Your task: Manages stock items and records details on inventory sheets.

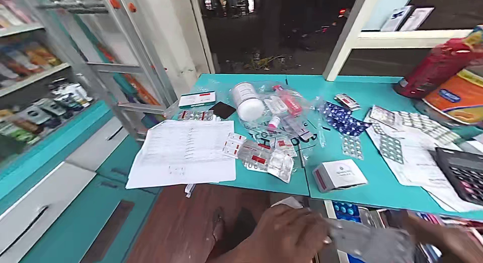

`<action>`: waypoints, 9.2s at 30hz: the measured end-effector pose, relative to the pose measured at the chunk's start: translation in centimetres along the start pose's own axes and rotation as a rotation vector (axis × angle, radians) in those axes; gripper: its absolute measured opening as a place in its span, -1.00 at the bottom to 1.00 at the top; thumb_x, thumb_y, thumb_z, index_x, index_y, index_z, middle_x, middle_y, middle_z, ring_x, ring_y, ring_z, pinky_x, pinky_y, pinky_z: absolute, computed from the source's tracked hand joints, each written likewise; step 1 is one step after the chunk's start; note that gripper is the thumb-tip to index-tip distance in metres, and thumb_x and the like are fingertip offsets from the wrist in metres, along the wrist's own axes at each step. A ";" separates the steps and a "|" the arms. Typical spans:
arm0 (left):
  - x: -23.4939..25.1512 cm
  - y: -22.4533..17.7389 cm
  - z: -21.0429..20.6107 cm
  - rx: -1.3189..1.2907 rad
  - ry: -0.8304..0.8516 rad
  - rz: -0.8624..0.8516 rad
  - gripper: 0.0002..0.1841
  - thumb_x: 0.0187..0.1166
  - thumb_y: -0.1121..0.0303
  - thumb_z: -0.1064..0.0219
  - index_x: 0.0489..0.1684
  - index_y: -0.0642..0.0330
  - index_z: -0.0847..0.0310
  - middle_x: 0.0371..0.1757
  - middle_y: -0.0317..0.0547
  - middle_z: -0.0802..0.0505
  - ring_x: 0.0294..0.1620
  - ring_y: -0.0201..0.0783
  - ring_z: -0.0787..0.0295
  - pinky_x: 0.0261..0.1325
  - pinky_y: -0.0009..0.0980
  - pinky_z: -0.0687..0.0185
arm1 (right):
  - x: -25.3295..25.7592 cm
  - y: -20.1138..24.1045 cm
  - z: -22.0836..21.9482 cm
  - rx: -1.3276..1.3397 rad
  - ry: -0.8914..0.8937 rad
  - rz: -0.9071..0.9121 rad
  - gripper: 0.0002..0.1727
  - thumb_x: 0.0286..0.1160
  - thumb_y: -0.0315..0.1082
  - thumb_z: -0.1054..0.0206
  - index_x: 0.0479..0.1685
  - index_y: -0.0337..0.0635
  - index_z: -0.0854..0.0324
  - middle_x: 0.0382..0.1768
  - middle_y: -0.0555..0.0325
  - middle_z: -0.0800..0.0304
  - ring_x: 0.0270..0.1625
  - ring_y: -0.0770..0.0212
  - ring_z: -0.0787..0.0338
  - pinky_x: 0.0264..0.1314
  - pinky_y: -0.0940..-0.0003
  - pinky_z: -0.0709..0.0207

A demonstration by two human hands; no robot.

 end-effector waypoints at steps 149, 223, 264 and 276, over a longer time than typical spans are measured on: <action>-17.8 23.5 15.0 0.112 0.514 0.208 -0.51 0.74 0.07 -0.17 0.25 0.35 -0.73 0.37 0.14 -0.80 0.49 -0.01 -0.70 0.54 -0.24 -0.54 | 2.2 0.7 -40.5 -0.051 -0.100 -0.145 -0.85 0.70 -0.24 -0.21 0.07 0.23 -0.63 -0.09 0.65 -0.72 -0.08 0.70 -0.71 -0.04 0.77 -0.59; -5.8 14.2 3.5 -0.233 -0.062 0.201 -0.82 0.71 0.36 -0.26 -0.06 0.18 -0.81 -0.03 -0.14 -0.96 0.06 -0.39 -0.90 0.20 -0.51 -0.74 | -3.6 -6.3 -11.3 -0.011 -0.546 -0.577 -0.73 0.73 -0.31 -0.16 -0.06 -0.11 -0.82 -0.30 0.51 -0.92 -0.34 0.53 -0.88 -0.29 0.54 -0.83; -14.1 20.8 13.0 -1.128 -0.172 0.740 -0.74 0.72 0.48 -0.21 -0.08 0.64 -0.65 -0.14 0.05 -0.86 -0.04 -0.54 -0.78 0.16 -0.57 -0.67 | 2.6 0.1 -31.1 0.456 0.164 -0.282 -0.53 0.90 0.04 0.14 0.21 0.12 -0.70 -0.02 0.64 -0.87 0.06 0.66 -0.80 0.19 0.63 -0.62; -14.5 23.6 14.8 -0.474 0.389 0.584 -0.67 0.74 0.28 -0.17 -0.05 0.36 -0.80 0.43 0.09 -0.78 0.70 0.06 -0.45 0.82 0.12 -0.02 | 5.4 -3.2 -40.9 0.336 0.156 -0.481 -0.73 0.59 -0.31 -0.24 0.15 -0.13 -0.72 -0.13 0.47 -0.90 -0.05 0.48 -0.85 0.08 0.49 -0.76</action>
Point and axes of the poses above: each hand's wrist, its own x-axis towards the middle knuckle, its own z-axis out of the back of the hand, y = z × x, the point moved 8 cm from there along x, towards the middle knuckle
